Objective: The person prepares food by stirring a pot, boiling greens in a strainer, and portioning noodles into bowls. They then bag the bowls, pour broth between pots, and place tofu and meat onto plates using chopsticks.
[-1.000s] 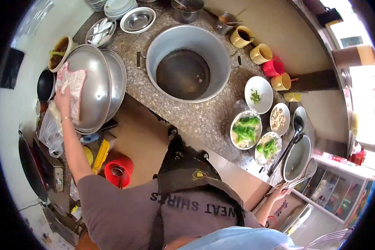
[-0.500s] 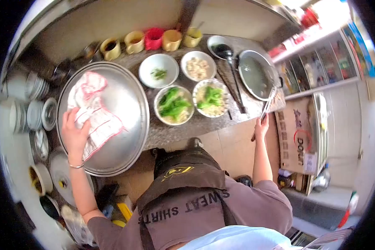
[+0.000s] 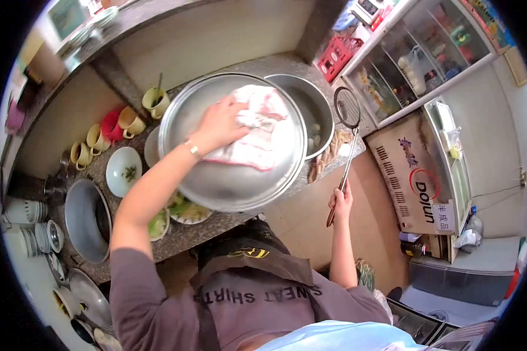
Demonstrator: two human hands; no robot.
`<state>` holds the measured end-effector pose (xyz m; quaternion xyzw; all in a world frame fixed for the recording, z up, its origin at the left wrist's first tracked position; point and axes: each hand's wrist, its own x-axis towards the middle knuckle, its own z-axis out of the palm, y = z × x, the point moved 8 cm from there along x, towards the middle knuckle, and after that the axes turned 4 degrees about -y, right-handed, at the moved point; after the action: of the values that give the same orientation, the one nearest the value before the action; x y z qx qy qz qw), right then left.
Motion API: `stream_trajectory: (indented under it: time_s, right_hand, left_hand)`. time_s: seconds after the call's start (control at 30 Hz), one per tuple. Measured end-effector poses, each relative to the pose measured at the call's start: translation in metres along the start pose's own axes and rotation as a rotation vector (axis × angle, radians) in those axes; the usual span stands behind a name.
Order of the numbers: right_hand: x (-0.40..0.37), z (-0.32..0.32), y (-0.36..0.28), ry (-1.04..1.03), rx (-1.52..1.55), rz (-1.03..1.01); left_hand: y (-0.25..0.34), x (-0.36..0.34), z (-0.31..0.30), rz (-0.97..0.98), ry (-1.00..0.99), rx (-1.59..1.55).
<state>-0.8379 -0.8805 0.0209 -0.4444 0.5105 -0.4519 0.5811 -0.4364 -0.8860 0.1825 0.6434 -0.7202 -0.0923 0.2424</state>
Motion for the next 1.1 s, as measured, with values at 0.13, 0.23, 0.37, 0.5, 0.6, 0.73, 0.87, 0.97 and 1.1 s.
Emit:
stream_trajectory:
  time_s: [0.13, 0.23, 0.37, 0.5, 0.6, 0.73, 0.87, 0.97, 1.1]
  right_hand:
    - [0.044, -0.065, -0.007, 0.042, 0.127, -0.030]
    - [0.036, -0.092, -0.017, 0.110, 0.118, 0.035]
    - [0.034, -0.128, -0.004, 0.129, 0.024, 0.077]
    - [0.046, -0.118, 0.000, 0.015, -0.008, 0.036]
    - [0.078, -0.078, -0.006, -0.159, -0.194, -0.129]
    - [0.112, 0.032, -0.006, -0.460, -0.212, -0.064]
    - [0.113, 0.164, 0.008, -0.740, -0.206, -0.328]
    - [0.092, 0.230, 0.035, -0.754, -0.522, -0.425]
    - [0.068, 0.273, 0.067, -0.771, -0.732, -0.459]
  left_hand:
    - [0.014, 0.145, 0.146, 0.001, -0.176, -0.007]
    - [0.014, 0.188, 0.202, 0.012, -0.217, -0.014]
    - [0.009, 0.225, 0.245, 0.030, -0.218, -0.034]
    - [-0.001, 0.225, 0.258, -0.032, -0.214, 0.045]
    - [0.005, 0.214, 0.241, -0.130, -0.296, 0.093]
    - [0.020, 0.131, 0.231, -0.243, -0.195, -0.018]
    - [0.057, -0.026, 0.212, -0.198, -0.325, -0.537]
    - [0.046, -0.149, 0.161, -0.462, -0.187, -0.703]
    - [-0.006, -0.354, 0.093, -1.255, 0.497, -0.616]
